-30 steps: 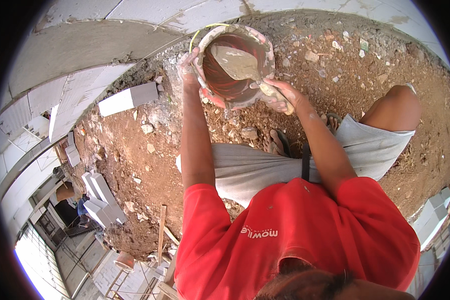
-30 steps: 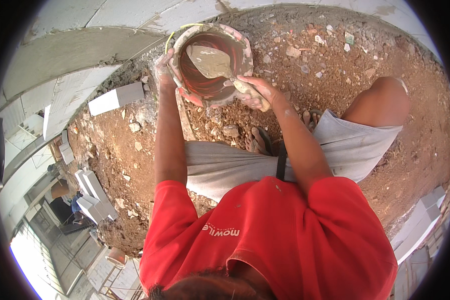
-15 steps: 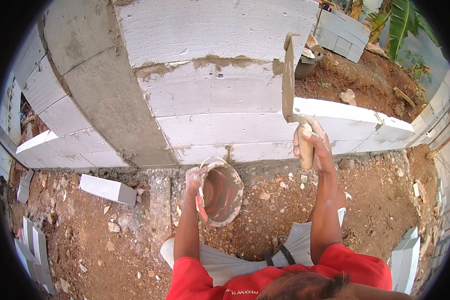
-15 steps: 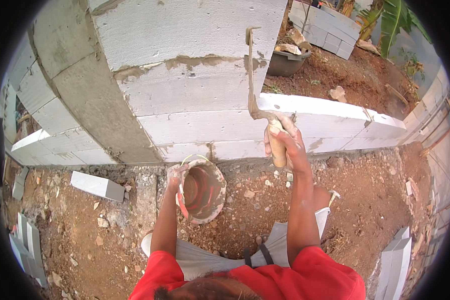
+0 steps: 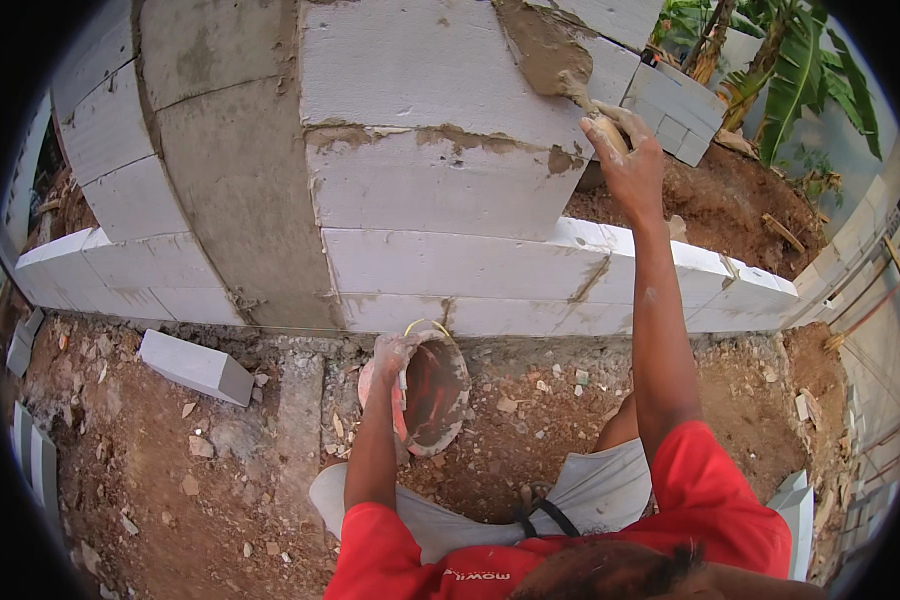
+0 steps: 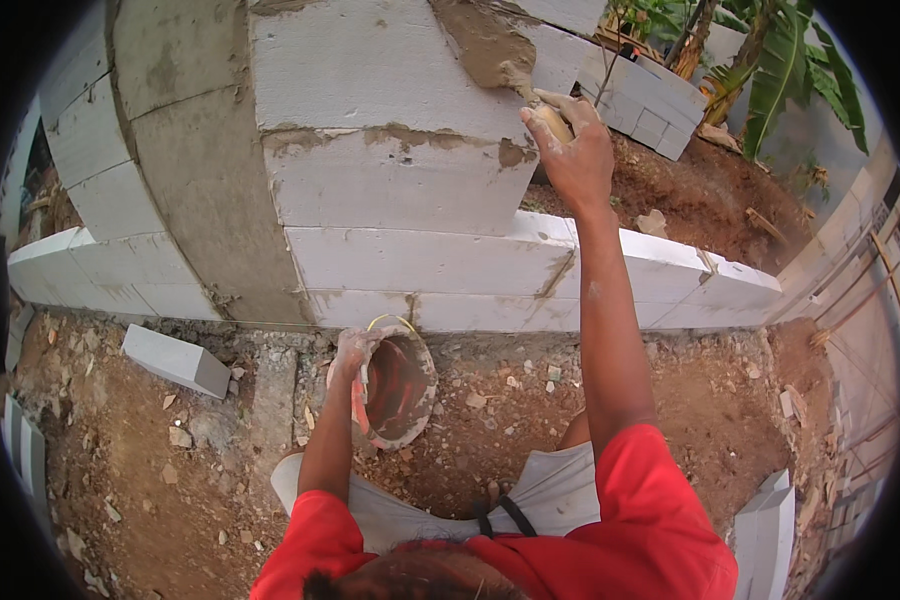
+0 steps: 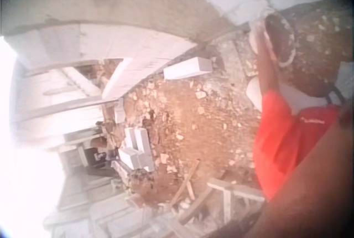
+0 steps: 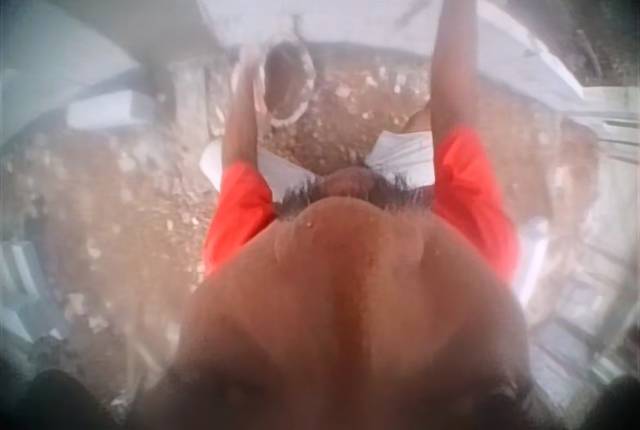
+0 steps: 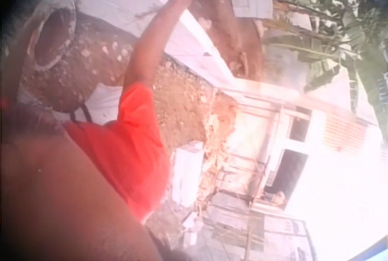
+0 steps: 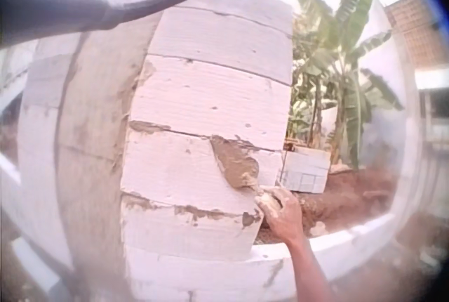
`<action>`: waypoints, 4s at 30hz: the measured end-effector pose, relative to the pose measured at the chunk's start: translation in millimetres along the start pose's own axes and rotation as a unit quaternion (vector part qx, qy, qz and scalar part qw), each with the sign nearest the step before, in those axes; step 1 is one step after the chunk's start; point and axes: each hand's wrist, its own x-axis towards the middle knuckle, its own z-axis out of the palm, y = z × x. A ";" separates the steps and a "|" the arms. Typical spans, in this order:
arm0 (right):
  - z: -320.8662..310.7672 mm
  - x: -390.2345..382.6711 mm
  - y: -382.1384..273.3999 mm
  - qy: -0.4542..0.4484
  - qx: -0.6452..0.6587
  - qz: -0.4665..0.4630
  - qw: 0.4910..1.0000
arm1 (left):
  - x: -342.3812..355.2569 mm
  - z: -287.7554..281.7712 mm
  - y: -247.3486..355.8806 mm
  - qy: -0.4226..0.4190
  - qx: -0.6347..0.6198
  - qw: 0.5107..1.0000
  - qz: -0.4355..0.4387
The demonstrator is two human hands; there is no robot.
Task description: The person scoops cement from a bucket with a trowel and applies it to the joints of a white block wall. The person repeatedly dips the trowel into the bucket and spreads the cement along the wall seams.
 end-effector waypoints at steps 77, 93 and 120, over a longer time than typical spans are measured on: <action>-33.9 45.7 -102.8 -0.171 0.129 0.106 0.971 | 54.9 -97.5 -28.4 0.017 0.354 0.896 0.268; 4.4 -6.2 -57.4 -0.331 0.046 0.061 0.940 | -11.4 -8.0 8.8 -0.018 0.102 0.994 0.028; 189.9 -402.6 30.0 -0.694 0.010 0.335 0.637 | -34.5 21.8 18.0 -0.105 0.292 0.948 0.074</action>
